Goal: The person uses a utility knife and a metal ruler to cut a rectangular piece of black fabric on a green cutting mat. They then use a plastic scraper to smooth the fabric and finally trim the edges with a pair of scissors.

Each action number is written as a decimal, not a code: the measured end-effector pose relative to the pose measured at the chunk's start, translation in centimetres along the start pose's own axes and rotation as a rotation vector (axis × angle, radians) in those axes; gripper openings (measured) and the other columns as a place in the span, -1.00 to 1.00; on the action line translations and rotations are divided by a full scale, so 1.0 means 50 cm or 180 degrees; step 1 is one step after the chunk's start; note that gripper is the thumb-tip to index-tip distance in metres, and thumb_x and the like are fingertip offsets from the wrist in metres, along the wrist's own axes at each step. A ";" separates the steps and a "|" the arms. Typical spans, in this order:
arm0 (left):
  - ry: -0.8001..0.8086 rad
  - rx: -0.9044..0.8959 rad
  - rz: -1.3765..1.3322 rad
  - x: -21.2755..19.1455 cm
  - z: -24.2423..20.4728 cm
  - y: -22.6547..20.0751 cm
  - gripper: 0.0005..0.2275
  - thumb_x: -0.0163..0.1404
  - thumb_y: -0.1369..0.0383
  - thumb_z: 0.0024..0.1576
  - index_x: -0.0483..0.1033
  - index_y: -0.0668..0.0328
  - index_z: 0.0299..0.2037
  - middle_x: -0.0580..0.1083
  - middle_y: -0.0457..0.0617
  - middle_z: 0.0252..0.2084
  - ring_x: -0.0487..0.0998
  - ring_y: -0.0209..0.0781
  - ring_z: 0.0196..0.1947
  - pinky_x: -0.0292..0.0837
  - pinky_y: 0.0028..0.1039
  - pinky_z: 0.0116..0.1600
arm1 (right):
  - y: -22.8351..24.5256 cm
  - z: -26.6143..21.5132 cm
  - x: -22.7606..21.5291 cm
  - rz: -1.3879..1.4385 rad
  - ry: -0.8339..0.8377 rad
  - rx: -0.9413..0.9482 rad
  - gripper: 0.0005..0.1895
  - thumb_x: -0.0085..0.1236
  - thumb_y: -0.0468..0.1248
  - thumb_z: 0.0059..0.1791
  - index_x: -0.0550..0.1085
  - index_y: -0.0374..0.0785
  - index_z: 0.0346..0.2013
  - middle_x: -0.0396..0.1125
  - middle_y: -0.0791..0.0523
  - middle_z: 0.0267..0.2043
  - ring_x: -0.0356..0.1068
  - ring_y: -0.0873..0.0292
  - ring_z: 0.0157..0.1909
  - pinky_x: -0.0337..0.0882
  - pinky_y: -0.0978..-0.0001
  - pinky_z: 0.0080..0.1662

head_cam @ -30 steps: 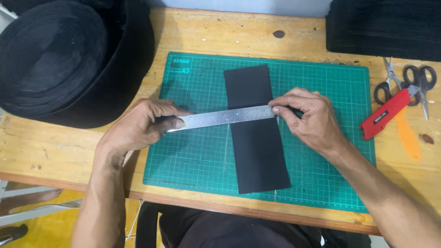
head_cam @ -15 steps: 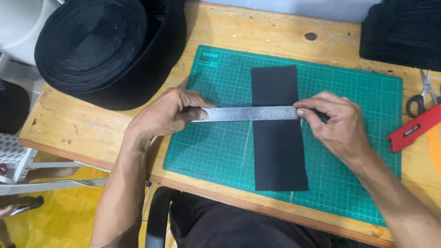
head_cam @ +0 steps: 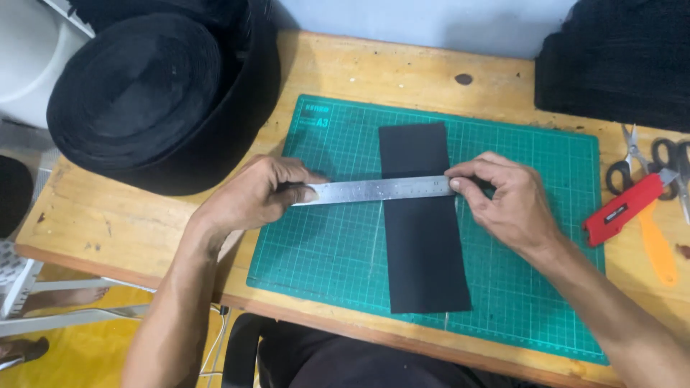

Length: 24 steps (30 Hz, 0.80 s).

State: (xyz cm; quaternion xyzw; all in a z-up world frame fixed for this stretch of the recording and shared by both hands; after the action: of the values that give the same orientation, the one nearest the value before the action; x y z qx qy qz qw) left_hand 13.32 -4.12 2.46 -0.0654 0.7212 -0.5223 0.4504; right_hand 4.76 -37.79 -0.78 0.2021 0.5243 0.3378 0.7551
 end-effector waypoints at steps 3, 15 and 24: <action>-0.0067 0.0081 0.0090 -0.029 0.025 -0.006 -0.82 0.14 0.49 0.11 0.71 0.16 -0.11 0.66 0.15 -0.22 0.69 0.13 -0.18 0.54 -0.08 -0.04 | -0.011 0.041 -0.005 0.0047 0.0014 -0.0011 -0.89 0.29 -0.38 -0.03 0.66 -0.11 -0.26 0.51 0.06 -0.32 0.52 -0.05 -0.23 0.44 0.18 -0.10; -0.0171 -0.0455 0.0052 -0.062 0.104 -0.026 -0.82 0.11 0.52 0.11 0.72 0.17 -0.13 0.67 0.11 -0.21 0.68 -0.04 -0.21 0.56 -0.21 -0.12 | -0.074 0.182 0.004 0.0478 0.0122 0.0126 -0.86 0.21 -0.42 0.02 0.64 -0.20 -0.17 0.48 0.00 -0.30 0.45 0.11 -0.22 0.41 0.24 -0.09; -0.0218 -0.0530 0.0171 -0.058 0.106 -0.026 -0.81 0.10 0.49 0.13 0.72 0.13 -0.11 0.67 0.08 -0.22 0.67 -0.05 -0.17 0.54 -0.18 -0.03 | 0.000 0.101 0.027 -0.0803 0.0472 0.0320 0.32 0.45 0.21 -0.23 -0.05 -0.36 0.54 0.13 -0.31 0.32 0.13 -0.37 0.34 -0.12 -0.52 0.29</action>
State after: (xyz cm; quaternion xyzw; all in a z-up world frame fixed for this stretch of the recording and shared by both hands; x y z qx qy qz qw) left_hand 18.33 -6.74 4.97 -0.1010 0.7478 -0.4457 0.4817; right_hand 9.77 -36.57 0.17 0.1466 0.6161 0.2276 0.7397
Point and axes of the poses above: each hand's wrist, its own z-axis towards the middle knuckle, its own x-axis out of the palm, y = z × x, the point moved 1 cm from there along z, towards the middle knuckle
